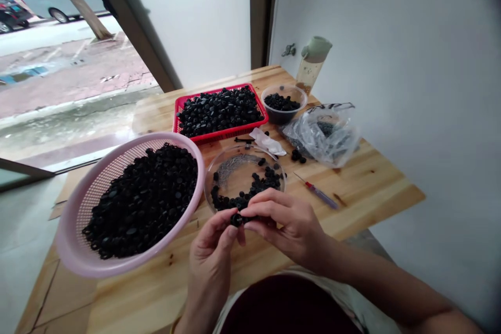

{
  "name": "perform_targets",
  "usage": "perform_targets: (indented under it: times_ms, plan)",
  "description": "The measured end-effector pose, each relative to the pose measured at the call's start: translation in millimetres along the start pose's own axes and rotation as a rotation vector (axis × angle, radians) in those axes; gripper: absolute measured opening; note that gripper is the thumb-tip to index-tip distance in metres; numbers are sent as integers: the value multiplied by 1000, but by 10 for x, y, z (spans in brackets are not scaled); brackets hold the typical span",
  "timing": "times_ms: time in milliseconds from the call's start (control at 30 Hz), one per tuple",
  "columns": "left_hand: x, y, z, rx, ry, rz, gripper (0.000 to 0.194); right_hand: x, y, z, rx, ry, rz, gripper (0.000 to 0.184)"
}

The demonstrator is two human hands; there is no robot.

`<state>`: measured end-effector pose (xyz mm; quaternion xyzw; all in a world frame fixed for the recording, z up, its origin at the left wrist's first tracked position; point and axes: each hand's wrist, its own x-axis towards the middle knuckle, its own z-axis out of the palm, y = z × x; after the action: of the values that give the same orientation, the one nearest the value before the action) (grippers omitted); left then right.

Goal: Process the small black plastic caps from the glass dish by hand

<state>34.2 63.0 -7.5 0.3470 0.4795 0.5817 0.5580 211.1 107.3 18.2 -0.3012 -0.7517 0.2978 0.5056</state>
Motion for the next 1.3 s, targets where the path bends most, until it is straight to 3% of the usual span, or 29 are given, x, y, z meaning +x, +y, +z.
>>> perform_targets:
  times_ms: [433,900,1167,1300]
  plan:
    - [-23,21,-40,172,-62,180,15,-20,-9,-10,32,-60,15,14]
    - [-8,20,-82,95,-132,167,12,3,-3,-8,180,-114,86,11]
    - [-86,75,21,82,-146,202,14,-96,35,15,235,-14,111,20]
    - [-112,85,40,98,-125,200,14,-112,24,2,216,-44,105,21]
